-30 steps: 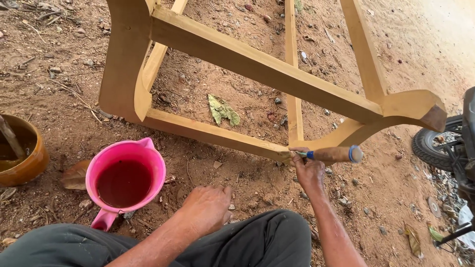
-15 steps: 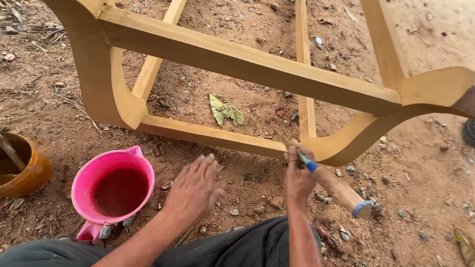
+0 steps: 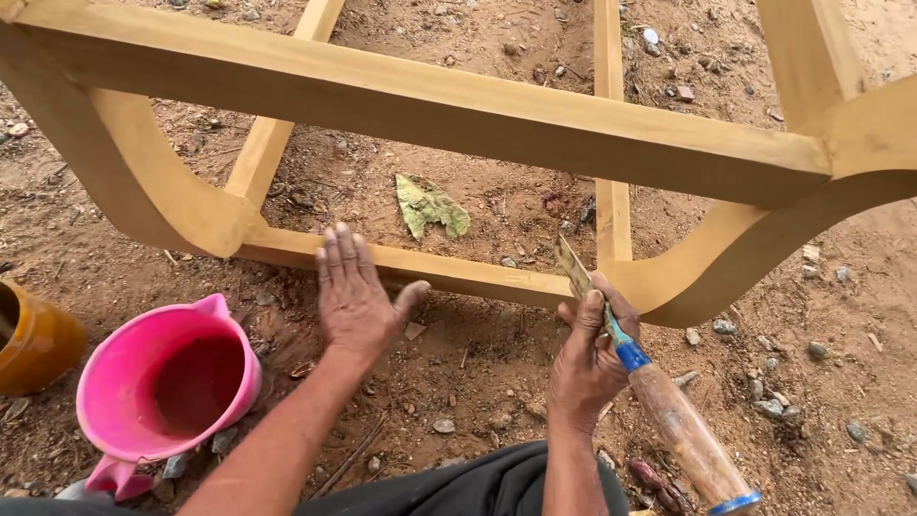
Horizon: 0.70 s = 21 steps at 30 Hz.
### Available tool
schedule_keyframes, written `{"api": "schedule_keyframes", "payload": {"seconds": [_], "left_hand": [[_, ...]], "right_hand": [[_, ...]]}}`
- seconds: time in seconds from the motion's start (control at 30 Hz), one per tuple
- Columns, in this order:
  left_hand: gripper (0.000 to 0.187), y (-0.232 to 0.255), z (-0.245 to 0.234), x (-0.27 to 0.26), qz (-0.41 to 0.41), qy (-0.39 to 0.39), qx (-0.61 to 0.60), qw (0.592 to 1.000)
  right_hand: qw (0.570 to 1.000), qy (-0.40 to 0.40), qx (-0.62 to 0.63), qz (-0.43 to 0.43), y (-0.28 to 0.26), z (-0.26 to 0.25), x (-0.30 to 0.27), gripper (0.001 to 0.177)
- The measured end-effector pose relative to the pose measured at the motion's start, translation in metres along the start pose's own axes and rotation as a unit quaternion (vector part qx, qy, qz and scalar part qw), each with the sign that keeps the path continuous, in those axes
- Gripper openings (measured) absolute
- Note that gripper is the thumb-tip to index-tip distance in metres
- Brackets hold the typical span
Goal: Using a chisel and a brush to detail and clean the joints of a wooden furniture frame.
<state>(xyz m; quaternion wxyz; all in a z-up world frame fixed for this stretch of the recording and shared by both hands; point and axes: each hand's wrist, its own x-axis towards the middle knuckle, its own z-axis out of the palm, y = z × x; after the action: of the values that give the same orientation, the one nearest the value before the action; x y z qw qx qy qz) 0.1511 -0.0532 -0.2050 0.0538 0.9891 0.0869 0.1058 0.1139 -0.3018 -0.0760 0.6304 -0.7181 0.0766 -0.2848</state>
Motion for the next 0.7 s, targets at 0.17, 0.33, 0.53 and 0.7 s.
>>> {"api": "schedule_keyframes", "payload": {"seconds": [0.17, 0.33, 0.53, 0.7], "left_hand": [[0.121, 0.095, -0.043, -0.009, 0.074, -0.139, 0.066, 0.985], [0.12, 0.176, -0.067, -0.022, 0.167, -0.177, 0.003, 0.97], [0.095, 0.215, -0.009, -0.054, 0.323, -0.077, -0.089, 0.939], [0.083, 0.21, -0.02, -0.027, 0.352, -0.071, -0.104, 0.928]], "right_hand": [[0.998, 0.038, 0.05, -0.005, 0.002, -0.01, 0.006, 0.025], [0.997, 0.052, 0.063, -0.001, 0.01, -0.015, 0.011, 0.025], [0.997, 0.06, 0.044, 0.009, 0.014, -0.02, 0.012, 0.026], [0.995, 0.091, 0.035, -0.022, 0.007, -0.029, 0.015, 0.027]]}}
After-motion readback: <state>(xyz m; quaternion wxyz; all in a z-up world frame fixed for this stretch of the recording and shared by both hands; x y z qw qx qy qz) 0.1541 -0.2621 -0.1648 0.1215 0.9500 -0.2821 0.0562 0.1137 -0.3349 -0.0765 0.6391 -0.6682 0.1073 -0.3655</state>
